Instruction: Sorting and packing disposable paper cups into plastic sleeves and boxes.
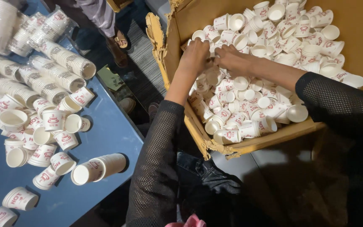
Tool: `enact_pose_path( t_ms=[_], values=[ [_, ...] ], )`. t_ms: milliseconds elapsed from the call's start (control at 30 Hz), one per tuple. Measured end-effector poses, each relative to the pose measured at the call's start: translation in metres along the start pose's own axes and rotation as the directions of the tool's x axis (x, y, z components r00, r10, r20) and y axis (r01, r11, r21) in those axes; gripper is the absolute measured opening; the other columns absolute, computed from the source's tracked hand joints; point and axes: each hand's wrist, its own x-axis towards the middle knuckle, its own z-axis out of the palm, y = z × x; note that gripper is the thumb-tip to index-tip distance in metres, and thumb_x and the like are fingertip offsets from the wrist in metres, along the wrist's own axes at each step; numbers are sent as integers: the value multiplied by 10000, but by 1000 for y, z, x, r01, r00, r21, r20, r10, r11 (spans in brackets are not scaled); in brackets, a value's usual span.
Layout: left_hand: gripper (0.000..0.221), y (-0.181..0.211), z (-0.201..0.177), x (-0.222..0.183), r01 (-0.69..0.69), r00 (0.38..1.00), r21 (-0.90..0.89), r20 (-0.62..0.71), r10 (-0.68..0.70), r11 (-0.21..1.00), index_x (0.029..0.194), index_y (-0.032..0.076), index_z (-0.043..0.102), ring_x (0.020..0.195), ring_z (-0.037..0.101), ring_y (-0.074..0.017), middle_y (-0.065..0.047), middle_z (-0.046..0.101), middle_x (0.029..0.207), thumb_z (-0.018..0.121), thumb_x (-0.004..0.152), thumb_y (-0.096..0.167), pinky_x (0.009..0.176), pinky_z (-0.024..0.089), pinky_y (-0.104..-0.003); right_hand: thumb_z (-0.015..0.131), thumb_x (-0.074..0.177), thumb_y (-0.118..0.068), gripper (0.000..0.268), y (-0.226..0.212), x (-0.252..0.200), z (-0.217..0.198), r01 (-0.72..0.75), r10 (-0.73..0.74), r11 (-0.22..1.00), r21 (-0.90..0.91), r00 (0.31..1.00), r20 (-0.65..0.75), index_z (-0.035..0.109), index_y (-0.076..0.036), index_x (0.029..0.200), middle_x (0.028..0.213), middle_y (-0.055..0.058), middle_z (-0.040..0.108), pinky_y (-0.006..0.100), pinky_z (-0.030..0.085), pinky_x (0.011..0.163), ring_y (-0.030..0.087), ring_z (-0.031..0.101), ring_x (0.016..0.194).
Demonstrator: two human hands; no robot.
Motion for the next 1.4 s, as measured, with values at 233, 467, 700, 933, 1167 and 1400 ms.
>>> enact_pose_path(
  t_ms=[233, 467, 700, 933, 1167, 1400],
  values=[
    [501, 50, -86, -66, -31, 826, -205, -557, -91, 978, 1181, -64, 574, 1070, 601, -363, -206, 587, 1088, 832, 872, 234, 927, 520, -457, 699, 758, 7, 488, 27, 1, -19, 50, -25, 997, 58, 929, -368, 659, -89, 1236, 1174, 212, 540, 545, 425, 920, 392, 512, 1122],
    [495, 127, -165, -218, 24, 576, -142, -807, -130, 990, 1349, -45, 600, 1088, 691, -287, -166, 674, 1242, 849, 958, 126, 891, 604, -338, 647, 913, -80, 474, 8, -26, -72, -20, -9, 996, -82, 940, -340, 636, -168, 1379, 1038, 156, 580, 465, 490, 838, 349, 605, 913],
    [460, 131, -267, -365, 521, 460, -109, -800, -386, 846, 1278, 9, 689, 930, 703, -227, -145, 694, 1134, 888, 869, 80, 803, 637, -311, 790, 836, -215, 452, -34, -40, -110, -76, 9, 987, -142, 906, -424, 673, -127, 1263, 1224, 204, 617, 429, 564, 752, 353, 675, 953],
    [558, 99, -281, -412, 601, 616, -98, -576, -537, 793, 1347, 29, 648, 961, 641, -302, -163, 629, 1064, 822, 824, 116, 795, 535, -434, 853, 1007, -331, 479, -43, -45, -95, -13, 0, 1000, -14, 759, -651, 626, 26, 1234, 1133, 162, 608, 351, 576, 897, 246, 659, 993],
    [494, 91, -279, -408, 491, 700, -220, -477, -532, 843, 1336, 60, 649, 989, 646, -298, -137, 645, 1085, 784, 868, 143, 761, 546, -415, 848, 965, -259, 575, -151, -90, -128, 88, 135, 956, 281, 717, -684, 566, 93, 1322, 1141, 221, 665, 397, 571, 983, 301, 695, 1065],
    [497, 57, -247, -407, 430, 724, -226, -492, -484, 874, 1312, 52, 673, 1024, 653, -328, -127, 685, 1112, 816, 846, 148, 850, 543, -438, 853, 851, -111, 522, -323, -77, -160, 384, 234, 733, 561, 633, -738, 627, -15, 1311, 1222, 94, 717, 278, 489, 1062, 192, 612, 1146]
  ],
)
